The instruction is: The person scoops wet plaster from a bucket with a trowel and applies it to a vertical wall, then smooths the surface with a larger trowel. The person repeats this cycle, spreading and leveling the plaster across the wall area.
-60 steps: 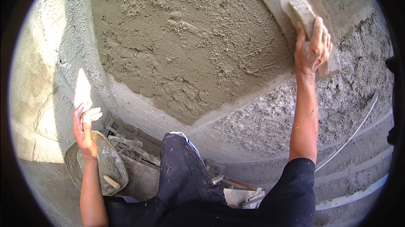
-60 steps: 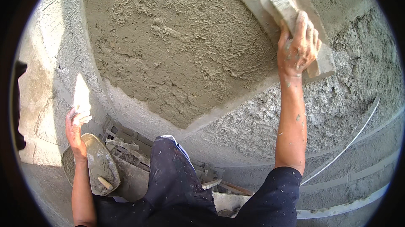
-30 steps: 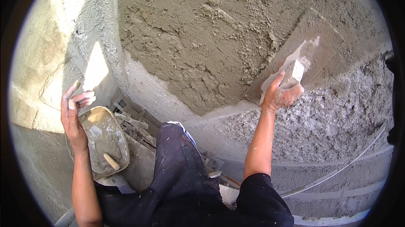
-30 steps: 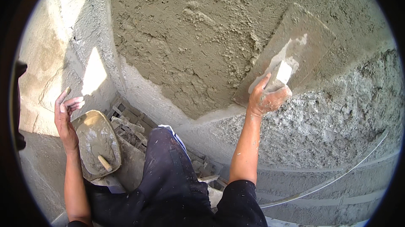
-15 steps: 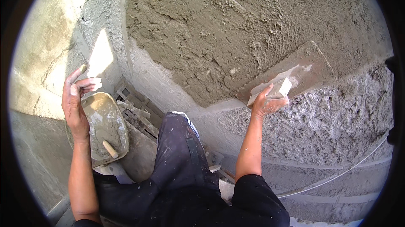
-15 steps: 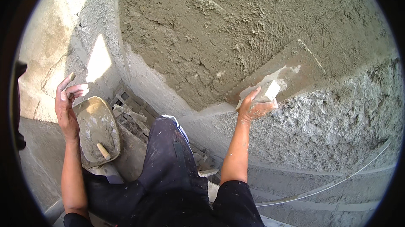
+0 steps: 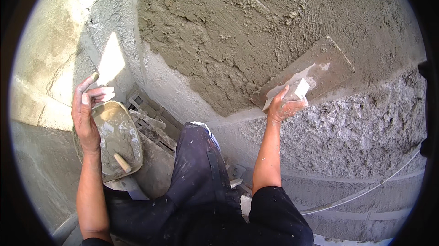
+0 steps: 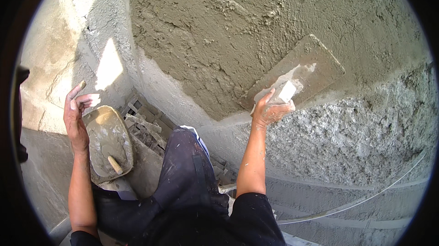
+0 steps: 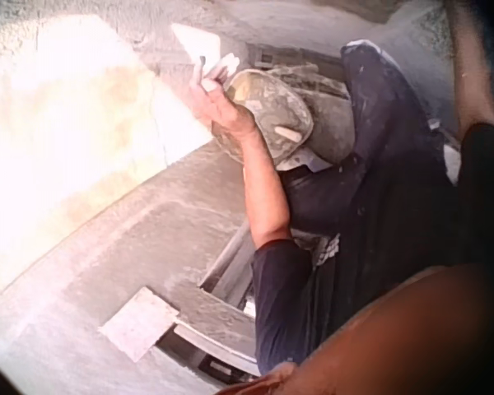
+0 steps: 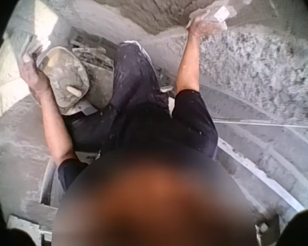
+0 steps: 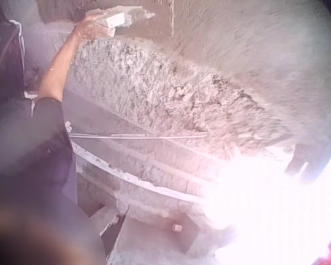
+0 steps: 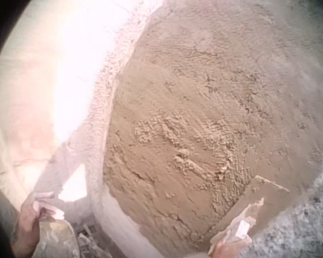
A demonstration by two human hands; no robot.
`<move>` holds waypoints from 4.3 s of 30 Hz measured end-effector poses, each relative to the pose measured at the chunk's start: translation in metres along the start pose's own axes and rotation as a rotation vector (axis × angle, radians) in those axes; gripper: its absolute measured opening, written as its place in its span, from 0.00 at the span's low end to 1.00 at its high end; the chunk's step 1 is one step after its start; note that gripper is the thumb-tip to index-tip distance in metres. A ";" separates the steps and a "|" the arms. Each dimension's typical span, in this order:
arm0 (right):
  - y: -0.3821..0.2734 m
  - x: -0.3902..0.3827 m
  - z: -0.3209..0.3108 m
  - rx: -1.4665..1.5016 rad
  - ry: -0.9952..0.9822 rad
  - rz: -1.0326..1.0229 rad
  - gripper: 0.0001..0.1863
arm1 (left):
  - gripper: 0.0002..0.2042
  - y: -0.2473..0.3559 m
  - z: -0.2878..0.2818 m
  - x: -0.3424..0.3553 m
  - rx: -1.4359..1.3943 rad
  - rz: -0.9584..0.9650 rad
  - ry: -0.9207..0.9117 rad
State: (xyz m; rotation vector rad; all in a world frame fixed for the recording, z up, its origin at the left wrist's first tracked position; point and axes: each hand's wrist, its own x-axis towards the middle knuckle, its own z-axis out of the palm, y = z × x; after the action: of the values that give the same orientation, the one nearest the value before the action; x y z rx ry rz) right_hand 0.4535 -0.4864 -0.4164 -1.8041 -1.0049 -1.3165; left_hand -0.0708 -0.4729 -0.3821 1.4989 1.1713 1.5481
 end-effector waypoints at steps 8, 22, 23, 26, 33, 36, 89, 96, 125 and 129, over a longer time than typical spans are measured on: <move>-0.100 0.039 0.052 0.237 -0.077 -0.119 0.26 | 0.27 -0.014 0.025 0.010 -0.069 -0.017 -0.053; -0.123 0.149 0.011 0.052 0.002 0.077 0.32 | 0.27 -0.006 0.003 0.020 -0.084 -0.001 0.059; -0.143 0.149 0.018 0.061 -0.020 0.058 0.32 | 0.26 -0.006 0.004 0.022 -0.079 0.017 0.055; -0.164 0.129 0.022 0.115 -0.079 -0.105 0.34 | 0.24 -0.007 0.012 0.021 -0.196 0.011 0.040; -0.154 0.214 -0.022 0.062 -0.094 -0.071 0.31 | 0.23 -0.006 0.012 0.014 -0.205 0.017 0.039; -0.194 0.258 -0.013 -0.040 -0.107 -0.254 0.23 | 0.23 -0.011 0.011 0.021 -0.237 0.011 0.075; -0.418 0.277 0.103 0.026 -0.231 -1.016 0.24 | 0.19 -0.043 0.022 0.029 0.072 0.061 -0.004; -0.307 0.125 0.087 -0.028 -0.493 -1.260 0.30 | 0.18 -0.038 0.027 0.023 0.155 0.120 -0.010; 0.057 0.029 -0.058 -0.209 -0.751 -0.917 0.28 | 0.18 -0.041 0.039 0.003 0.052 0.003 -0.138; 0.076 0.094 -0.059 -0.250 -0.530 -0.766 0.36 | 0.18 -0.045 0.030 0.013 0.017 0.001 -0.102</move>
State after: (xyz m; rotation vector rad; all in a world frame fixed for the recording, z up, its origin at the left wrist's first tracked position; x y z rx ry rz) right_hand 0.5119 -0.5553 -0.3164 -2.1066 -2.0451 -1.4540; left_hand -0.0478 -0.4396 -0.4208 1.5705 1.1275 1.4486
